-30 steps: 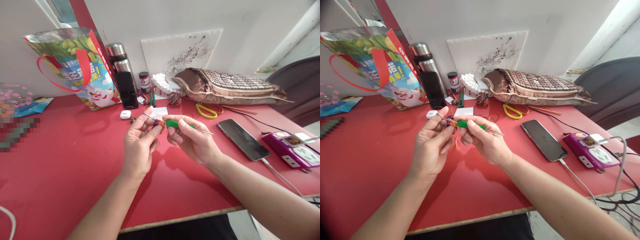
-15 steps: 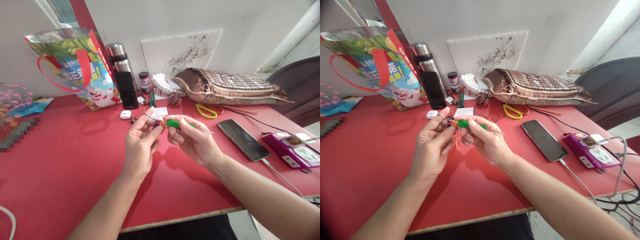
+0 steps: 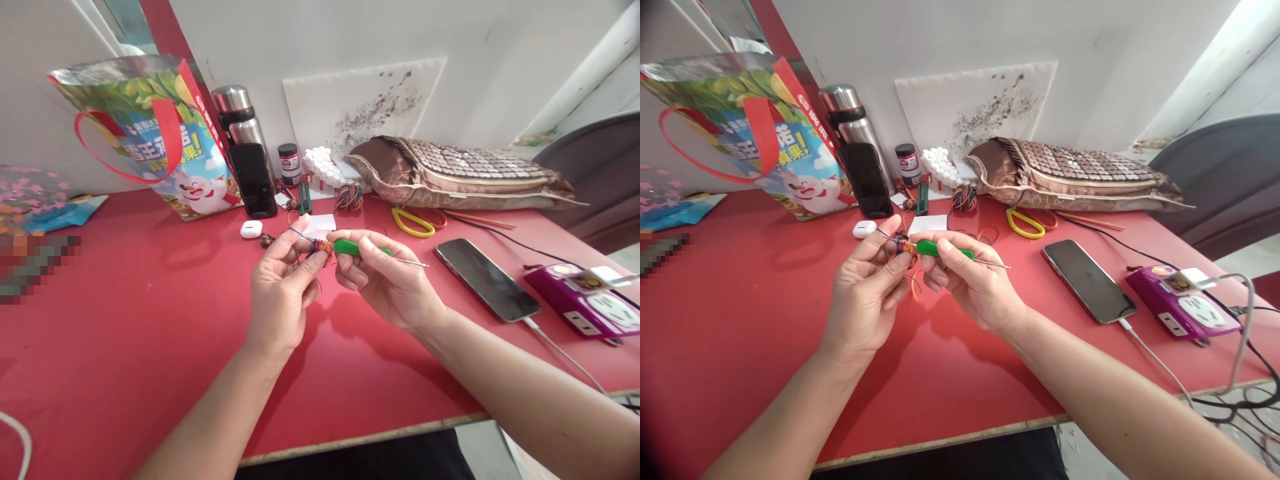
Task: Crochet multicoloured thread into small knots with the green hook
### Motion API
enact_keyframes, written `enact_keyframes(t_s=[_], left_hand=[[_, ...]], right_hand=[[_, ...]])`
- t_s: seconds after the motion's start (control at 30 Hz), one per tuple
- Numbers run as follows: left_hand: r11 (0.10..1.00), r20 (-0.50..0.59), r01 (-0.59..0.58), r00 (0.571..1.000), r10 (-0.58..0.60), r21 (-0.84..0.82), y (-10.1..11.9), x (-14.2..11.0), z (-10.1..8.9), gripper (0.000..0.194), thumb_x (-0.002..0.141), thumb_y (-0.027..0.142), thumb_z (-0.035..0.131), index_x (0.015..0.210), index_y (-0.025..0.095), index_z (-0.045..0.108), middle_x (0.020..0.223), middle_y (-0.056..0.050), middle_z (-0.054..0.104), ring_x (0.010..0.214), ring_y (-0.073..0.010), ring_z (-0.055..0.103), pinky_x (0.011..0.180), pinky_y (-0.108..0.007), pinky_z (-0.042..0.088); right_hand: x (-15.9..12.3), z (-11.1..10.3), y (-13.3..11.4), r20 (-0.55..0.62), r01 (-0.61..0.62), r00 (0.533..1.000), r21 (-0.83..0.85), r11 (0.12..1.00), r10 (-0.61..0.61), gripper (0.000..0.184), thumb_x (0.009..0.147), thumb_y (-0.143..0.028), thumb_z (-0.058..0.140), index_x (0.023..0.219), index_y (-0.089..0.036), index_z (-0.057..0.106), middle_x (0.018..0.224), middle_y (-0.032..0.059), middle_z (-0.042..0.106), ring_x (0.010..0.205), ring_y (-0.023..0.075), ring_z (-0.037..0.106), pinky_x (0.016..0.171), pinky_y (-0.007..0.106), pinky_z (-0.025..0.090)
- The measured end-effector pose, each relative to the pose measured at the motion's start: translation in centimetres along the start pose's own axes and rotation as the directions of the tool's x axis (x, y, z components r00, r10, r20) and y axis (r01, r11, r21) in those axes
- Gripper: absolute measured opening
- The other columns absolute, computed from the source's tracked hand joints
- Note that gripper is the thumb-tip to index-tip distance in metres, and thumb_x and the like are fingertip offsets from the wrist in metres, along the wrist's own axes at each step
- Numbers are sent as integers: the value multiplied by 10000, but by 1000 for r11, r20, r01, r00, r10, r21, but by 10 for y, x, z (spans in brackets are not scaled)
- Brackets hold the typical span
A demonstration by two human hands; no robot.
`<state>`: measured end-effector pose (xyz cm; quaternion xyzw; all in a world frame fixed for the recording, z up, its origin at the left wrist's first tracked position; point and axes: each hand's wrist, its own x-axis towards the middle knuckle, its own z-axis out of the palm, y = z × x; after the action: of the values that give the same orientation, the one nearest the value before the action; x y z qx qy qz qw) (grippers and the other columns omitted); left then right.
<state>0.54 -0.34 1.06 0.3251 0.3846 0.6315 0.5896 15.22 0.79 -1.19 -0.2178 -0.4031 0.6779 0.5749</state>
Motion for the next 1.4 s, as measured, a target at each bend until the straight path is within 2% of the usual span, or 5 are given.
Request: enact_keyframes(t_s=[0.57, 0.87, 1.03, 1.2, 1.4], left_hand=[[999, 16, 32, 999, -32, -6, -5, 0, 0, 501, 658, 113, 932, 1133, 242, 838, 818, 34, 631, 559, -23, 468, 384, -115, 293], [986, -48, -1, 999, 9, 168, -5, -3, 2, 429, 727, 149, 884, 1145, 194, 797, 784, 35, 652, 537, -29, 455, 412, -134, 317], [997, 22, 75, 997, -76, 31, -3, -1, 3, 312, 651, 141, 933, 937, 174, 812, 709, 51, 596, 492, -10, 381, 384, -127, 256], [993, 62, 120, 991, -119, -5, 3, 5, -1, 312, 611, 113, 937, 899, 150, 822, 718, 41, 594, 483, 0, 372, 369, -128, 213], [976, 130, 215, 967, -218, 42, 9, 6, -4, 414, 601, 118, 936, 1004, 156, 848, 765, 3, 637, 507, -15, 398, 378, -142, 190]], right_hand=[[1, -2, 5, 26, 51, 998, 14, 999, -51, 194, 949, -358, 769, 1052, -215, 849, 763, 9, 626, 600, 92, 443, 595, 280, 439], [-10, -3, 18, 61, 325, 932, -577, 750, -357, 220, 1046, -303, 637, 1205, -213, 760, 853, 34, 648, 671, 135, 526, 618, 298, 465], [-14, 1, 23, 36, 381, 901, -546, 746, -433, 233, 1059, -326, 630, 1242, -237, 742, 880, 27, 647, 685, 134, 536, 657, 309, 491], [-5, 3, 15, -59, 158, 984, -129, 979, -166, 230, 1016, -407, 696, 1135, -238, 798, 791, -3, 624, 619, 111, 508, 624, 290, 486], [8, 0, 3, 21, -195, 980, 223, 955, 195, 251, 946, -413, 772, 892, -170, 804, 605, -61, 514, 433, 31, 215, 409, 181, 290]])
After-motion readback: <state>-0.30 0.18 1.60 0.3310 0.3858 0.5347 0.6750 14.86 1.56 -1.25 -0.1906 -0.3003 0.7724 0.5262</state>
